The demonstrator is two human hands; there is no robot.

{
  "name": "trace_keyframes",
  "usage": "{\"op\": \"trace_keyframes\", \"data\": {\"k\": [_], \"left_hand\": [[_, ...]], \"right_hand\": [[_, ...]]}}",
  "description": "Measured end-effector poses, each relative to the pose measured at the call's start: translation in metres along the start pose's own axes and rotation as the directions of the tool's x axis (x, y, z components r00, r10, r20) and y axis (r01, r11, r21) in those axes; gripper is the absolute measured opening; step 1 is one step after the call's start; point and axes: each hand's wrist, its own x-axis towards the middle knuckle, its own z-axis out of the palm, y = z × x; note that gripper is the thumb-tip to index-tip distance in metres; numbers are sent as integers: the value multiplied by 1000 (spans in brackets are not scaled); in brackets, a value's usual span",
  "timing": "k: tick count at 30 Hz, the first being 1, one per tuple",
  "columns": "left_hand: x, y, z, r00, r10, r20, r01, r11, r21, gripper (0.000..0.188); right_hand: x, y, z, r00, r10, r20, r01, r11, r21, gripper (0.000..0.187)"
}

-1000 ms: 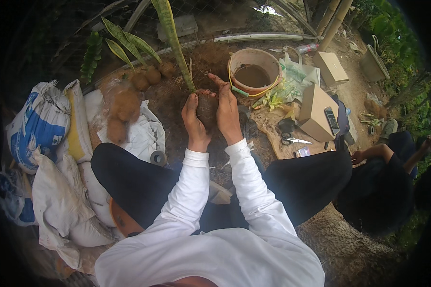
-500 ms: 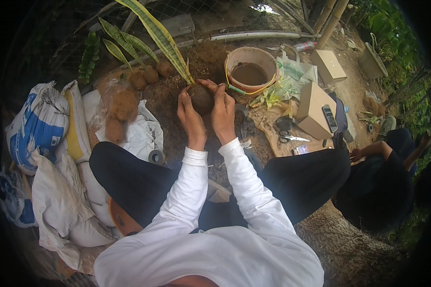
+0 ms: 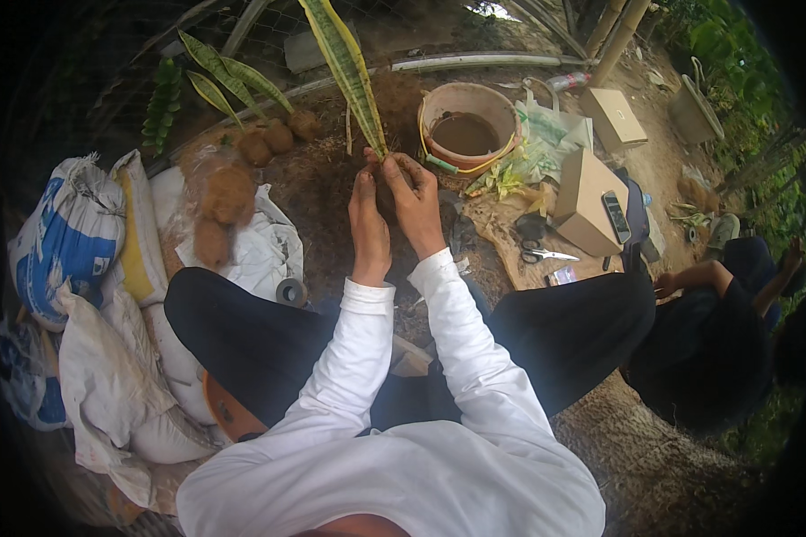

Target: The person sits cross-legged on the ground and packs soil around the base of a snake plant leaf using their hands. They repeatedly pick up handfuls of soil and press it into a small mound at the base of the plant, occasionally dipping their hands into a nearby bucket of water to moisten the soil.

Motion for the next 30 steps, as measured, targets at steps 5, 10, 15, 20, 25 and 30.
{"op": "trace_keyframes", "data": {"k": [5,10,15,20,25,30], "left_hand": [[3,7,0,984,170,46,-176,926,333,51],[27,13,-37,983,153,-106,-152,988,14,57],[14,-7,-4,990,143,0,-142,982,-126,68],[17,-5,-9,992,129,-4,-127,968,-215,67],[17,-3,-2,982,182,-56,-185,981,-59,57],[13,9,-3,985,137,-100,-140,990,-16,42]], "right_hand": [[5,2,-8,996,41,-77,-11,934,358,41],[1,5,-16,994,105,-8,-77,775,627,38],[-7,20,7,983,110,-145,-19,854,520,37],[-7,8,9,980,74,-185,25,874,485,35],[-11,12,18,964,49,-263,45,939,341,30],[-13,11,23,974,15,-226,48,962,270,27]]}}
